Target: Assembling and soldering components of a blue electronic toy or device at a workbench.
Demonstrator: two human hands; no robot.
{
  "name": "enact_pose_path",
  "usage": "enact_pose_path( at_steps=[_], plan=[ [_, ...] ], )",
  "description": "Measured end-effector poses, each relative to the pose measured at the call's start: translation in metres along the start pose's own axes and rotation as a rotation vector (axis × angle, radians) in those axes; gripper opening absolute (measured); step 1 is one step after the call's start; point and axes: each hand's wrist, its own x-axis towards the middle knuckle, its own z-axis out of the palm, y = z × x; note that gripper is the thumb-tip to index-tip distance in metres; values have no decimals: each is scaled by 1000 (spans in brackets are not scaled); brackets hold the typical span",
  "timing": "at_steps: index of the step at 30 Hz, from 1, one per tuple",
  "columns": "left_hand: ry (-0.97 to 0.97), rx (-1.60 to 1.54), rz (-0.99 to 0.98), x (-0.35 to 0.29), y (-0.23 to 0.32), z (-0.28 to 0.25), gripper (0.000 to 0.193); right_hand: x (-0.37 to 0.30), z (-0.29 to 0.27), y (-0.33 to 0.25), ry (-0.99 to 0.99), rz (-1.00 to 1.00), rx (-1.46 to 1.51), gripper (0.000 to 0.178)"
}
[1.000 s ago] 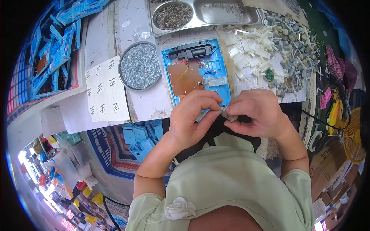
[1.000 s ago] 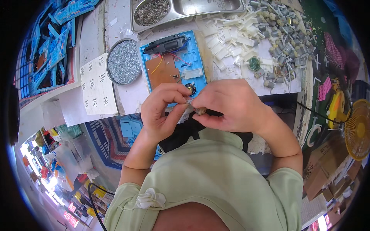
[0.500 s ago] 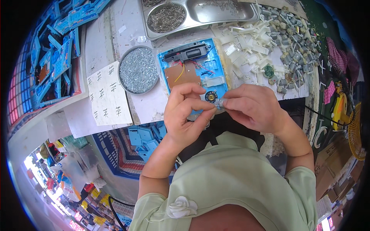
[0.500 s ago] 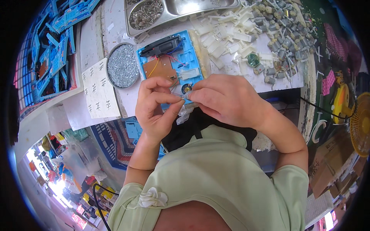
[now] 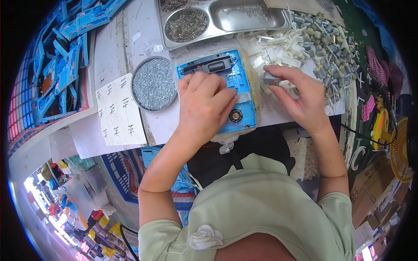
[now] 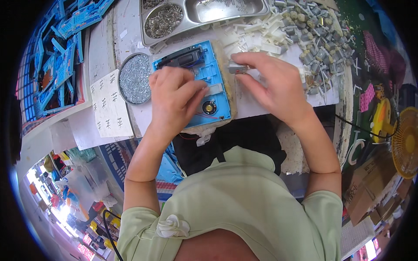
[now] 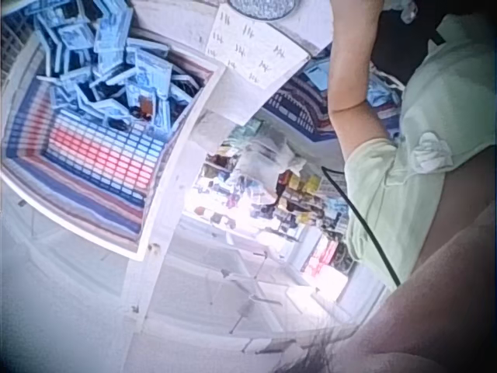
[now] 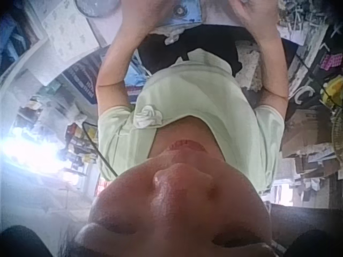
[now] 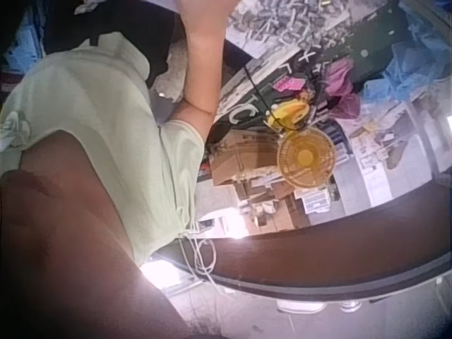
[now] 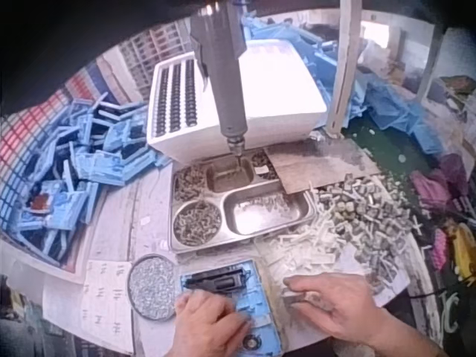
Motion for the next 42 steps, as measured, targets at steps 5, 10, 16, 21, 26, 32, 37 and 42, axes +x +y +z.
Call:
enact_pose_path(
  at_steps=[5, 10, 16, 21, 26, 32, 37, 42],
  plan=[
    [63, -40, 16, -26, -10, -10, 23, 16, 27, 8, -112, -64, -6, 30],
    [152, -104, -8, -35, -8, -7, 27, 24, 41, 6, -170, 19, -13, 29],
    [211, -344, -131, -29, -12, -8, 27, 28, 44, 3, -204, 46, -73, 26],
    [210, -380, -175, -21, -23, -10, 28, 31, 40, 2, -246, 64, -122, 25],
    [260, -401, -235, -12, -29, -5, 29, 33, 36, 4, -309, 88, -139, 27],
    [453, -641, -452, -17, -42, -19, 21, 30, 28, 7, -172, 161, 14, 25],
    [327, -354, -359, -26, -40, -20, 15, 43, 45, 3, -75, 193, 126, 19],
    [205, -180, -152, -11, -31, -22, 20, 43, 51, -1, -50, 192, 174, 13]
  ],
)
